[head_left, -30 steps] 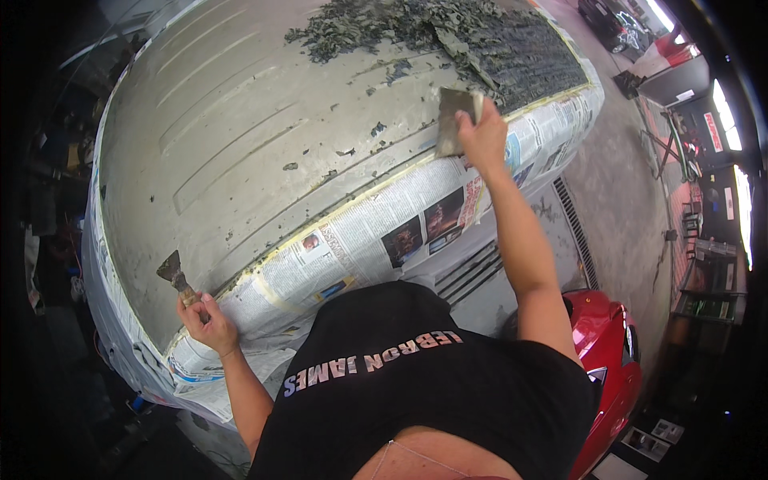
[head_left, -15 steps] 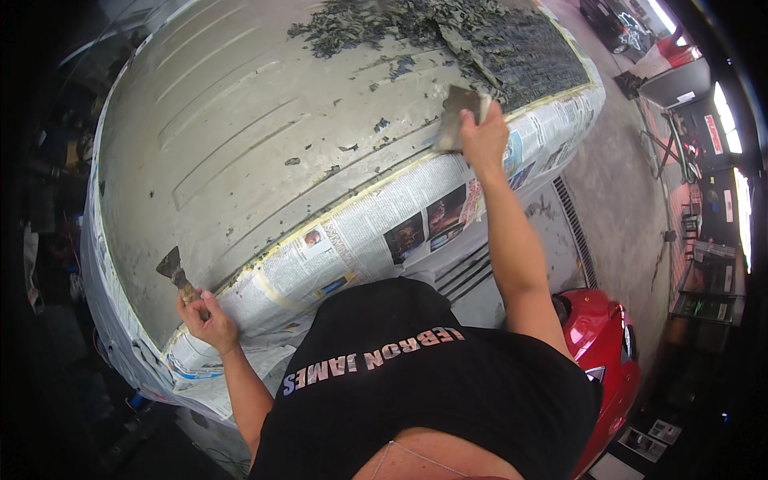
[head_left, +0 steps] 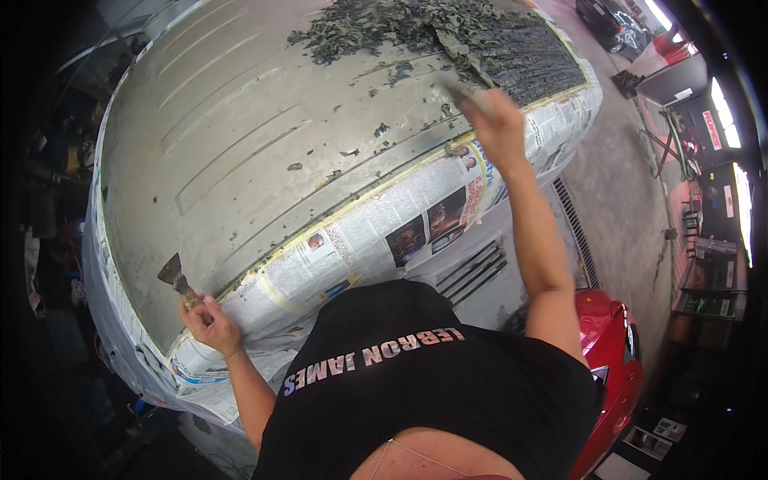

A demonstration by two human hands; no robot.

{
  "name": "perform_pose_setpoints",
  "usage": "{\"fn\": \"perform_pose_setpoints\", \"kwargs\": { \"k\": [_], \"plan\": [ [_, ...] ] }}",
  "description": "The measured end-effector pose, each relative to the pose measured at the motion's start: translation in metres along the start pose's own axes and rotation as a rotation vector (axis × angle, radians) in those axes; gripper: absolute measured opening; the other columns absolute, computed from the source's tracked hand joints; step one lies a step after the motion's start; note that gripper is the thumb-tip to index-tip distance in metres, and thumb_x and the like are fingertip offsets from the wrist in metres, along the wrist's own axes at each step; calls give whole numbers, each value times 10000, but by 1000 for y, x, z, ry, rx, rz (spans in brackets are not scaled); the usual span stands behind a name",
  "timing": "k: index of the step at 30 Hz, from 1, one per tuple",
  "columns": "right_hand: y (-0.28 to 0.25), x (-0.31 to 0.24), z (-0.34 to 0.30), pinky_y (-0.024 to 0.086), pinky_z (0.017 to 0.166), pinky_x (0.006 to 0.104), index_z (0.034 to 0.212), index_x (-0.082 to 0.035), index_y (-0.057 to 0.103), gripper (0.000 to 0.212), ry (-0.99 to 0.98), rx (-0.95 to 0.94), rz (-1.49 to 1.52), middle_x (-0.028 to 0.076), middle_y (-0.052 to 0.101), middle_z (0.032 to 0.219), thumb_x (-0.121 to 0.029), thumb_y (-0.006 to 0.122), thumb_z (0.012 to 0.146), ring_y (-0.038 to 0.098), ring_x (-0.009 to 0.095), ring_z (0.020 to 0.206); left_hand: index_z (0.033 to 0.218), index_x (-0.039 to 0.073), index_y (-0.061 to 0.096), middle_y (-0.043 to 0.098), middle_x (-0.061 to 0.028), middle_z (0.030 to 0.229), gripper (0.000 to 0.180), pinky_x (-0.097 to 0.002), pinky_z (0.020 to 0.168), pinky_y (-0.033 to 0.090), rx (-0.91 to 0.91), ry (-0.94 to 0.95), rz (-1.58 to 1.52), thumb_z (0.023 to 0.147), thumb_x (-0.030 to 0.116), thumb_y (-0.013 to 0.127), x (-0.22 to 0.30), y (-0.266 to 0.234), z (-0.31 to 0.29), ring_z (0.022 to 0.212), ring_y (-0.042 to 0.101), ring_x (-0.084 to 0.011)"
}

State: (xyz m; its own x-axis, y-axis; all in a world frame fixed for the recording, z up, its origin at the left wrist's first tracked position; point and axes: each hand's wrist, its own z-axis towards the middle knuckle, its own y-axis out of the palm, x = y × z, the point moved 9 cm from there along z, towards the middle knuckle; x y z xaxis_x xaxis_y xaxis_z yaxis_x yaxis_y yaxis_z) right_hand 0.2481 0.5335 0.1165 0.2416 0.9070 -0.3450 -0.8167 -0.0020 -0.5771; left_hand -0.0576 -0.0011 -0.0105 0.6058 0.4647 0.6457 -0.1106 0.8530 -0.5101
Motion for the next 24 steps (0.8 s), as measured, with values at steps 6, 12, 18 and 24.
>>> {"fn": "perform_pose_setpoints", "kwargs": {
  "k": [6, 12, 18, 24],
  "plan": [
    [38, -35, -60, 552, 679, 323, 951, -152, 633, 204, -534, -598, -264, -24, 627, 935, -88, 675, 762, 622, 191, 880, 775, 7, 486, 600, -240, 1217, 248, -403, 884, 513, 14, -16, 33, 942, 27, 667, -4, 0, -3, 975, 654, -296],
    [46, -30, -62, 542, 780, 331, 954, -171, 609, 119, -536, -701, -384, -18, 603, 996, -176, 625, 837, 598, 192, 970, 784, 1, 490, 598, -243, 1213, 241, -397, 877, 510, 21, 37, 49, 937, 21, 675, 3, -1, -1, 969, 651, -289],
    [47, -15, -61, 533, 821, 362, 957, -168, 609, 129, -474, -730, -393, 2, 569, 966, -167, 631, 830, 583, 217, 969, 795, 0, 512, 599, -245, 1219, 225, -384, 872, 505, 14, -23, 74, 933, 27, 687, -6, 1, -3, 971, 649, -281],
    [48, -11, -57, 536, 811, 375, 950, -153, 603, 152, -441, -736, -343, 18, 556, 948, -120, 642, 807, 583, 228, 961, 791, 9, 537, 602, -240, 1235, 218, -360, 855, 497, -22, 3, 61, 926, 41, 705, -1, 6, -3, 974, 648, -273]
  ]
}}
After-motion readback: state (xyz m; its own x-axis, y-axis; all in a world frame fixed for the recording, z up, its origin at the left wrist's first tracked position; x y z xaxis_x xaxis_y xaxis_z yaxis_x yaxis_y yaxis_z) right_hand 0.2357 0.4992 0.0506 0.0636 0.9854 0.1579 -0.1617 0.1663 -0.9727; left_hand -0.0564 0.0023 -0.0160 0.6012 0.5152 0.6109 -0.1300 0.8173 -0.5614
